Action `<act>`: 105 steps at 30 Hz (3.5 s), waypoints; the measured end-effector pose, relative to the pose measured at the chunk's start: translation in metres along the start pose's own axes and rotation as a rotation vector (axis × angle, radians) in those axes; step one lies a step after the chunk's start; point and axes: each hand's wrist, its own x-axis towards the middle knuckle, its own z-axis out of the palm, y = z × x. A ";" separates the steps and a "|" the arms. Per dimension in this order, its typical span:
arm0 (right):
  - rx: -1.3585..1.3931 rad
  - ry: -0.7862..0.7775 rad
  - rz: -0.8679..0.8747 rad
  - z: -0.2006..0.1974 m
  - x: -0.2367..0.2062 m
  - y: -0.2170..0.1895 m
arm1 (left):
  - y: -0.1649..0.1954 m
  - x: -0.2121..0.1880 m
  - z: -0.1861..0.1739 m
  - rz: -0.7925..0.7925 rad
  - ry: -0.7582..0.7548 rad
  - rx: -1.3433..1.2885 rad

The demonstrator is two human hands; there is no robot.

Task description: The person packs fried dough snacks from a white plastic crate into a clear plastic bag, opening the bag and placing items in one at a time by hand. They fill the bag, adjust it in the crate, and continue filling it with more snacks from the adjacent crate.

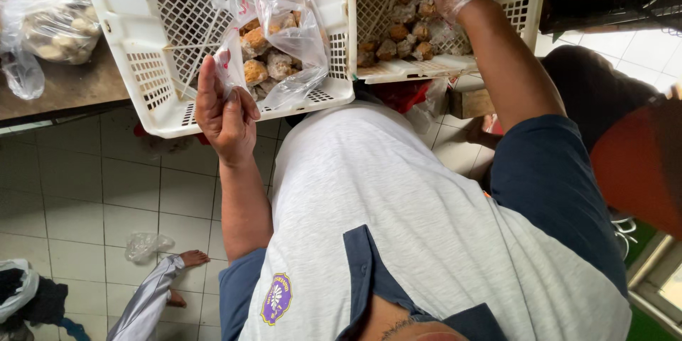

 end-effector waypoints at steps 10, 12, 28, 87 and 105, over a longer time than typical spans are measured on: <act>0.147 -0.230 0.046 0.011 -0.016 -0.012 | 0.000 0.002 0.000 -0.009 0.003 0.004; 0.077 -0.166 -0.038 0.016 -0.017 -0.017 | 0.001 0.001 0.000 -0.020 -0.004 -0.007; 1.707 -0.537 -0.784 -0.134 0.003 -0.193 | -0.002 0.003 -0.003 -0.033 -0.048 0.026; 0.603 0.065 -0.199 -0.100 -0.003 -0.097 | 0.004 -0.001 -0.002 -0.021 -0.066 -0.028; -0.103 -0.933 0.064 0.036 -0.045 -0.013 | 0.010 -0.001 0.006 -0.020 -0.021 0.020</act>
